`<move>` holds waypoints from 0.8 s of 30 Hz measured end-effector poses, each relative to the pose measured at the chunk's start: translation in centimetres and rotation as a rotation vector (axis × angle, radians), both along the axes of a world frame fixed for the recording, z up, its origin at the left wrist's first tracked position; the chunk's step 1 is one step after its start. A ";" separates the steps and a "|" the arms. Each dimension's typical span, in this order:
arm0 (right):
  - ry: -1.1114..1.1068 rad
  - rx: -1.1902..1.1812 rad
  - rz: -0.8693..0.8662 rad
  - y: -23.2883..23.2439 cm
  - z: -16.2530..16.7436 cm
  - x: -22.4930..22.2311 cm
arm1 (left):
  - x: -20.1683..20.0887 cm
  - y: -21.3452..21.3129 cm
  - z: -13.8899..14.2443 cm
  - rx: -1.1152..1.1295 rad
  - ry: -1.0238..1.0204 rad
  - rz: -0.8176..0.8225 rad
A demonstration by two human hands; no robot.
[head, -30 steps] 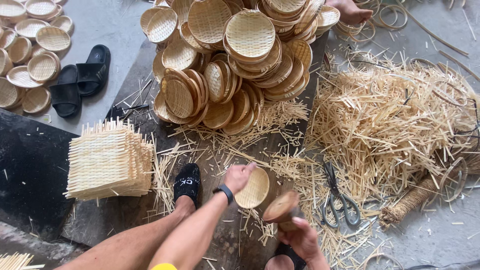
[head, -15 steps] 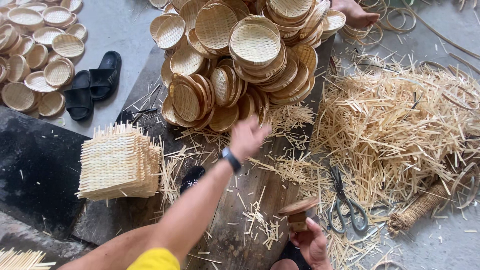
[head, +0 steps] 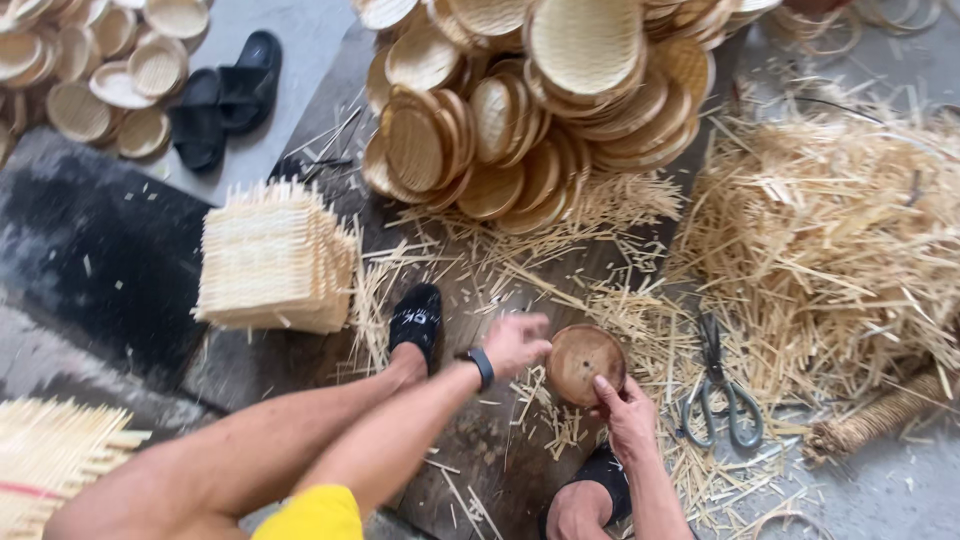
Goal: The person sits on the floor and repeatedly trims the edges of small woven bamboo baskets using shears. They place each basket on a wooden block, cut the protruding strands, and then stack the finished baskets. The person also handles flat woven mats and bamboo rings during the process.
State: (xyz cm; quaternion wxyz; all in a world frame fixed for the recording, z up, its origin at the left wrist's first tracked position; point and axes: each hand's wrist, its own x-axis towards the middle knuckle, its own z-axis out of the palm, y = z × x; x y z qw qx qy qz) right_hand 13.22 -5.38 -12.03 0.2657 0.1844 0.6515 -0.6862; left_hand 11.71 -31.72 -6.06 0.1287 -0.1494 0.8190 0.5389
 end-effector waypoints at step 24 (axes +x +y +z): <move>-0.082 -0.154 -0.045 -1.5 -2.4 1.5 | 7.0 -41.4 18.1 -0.953 -0.390 -0.099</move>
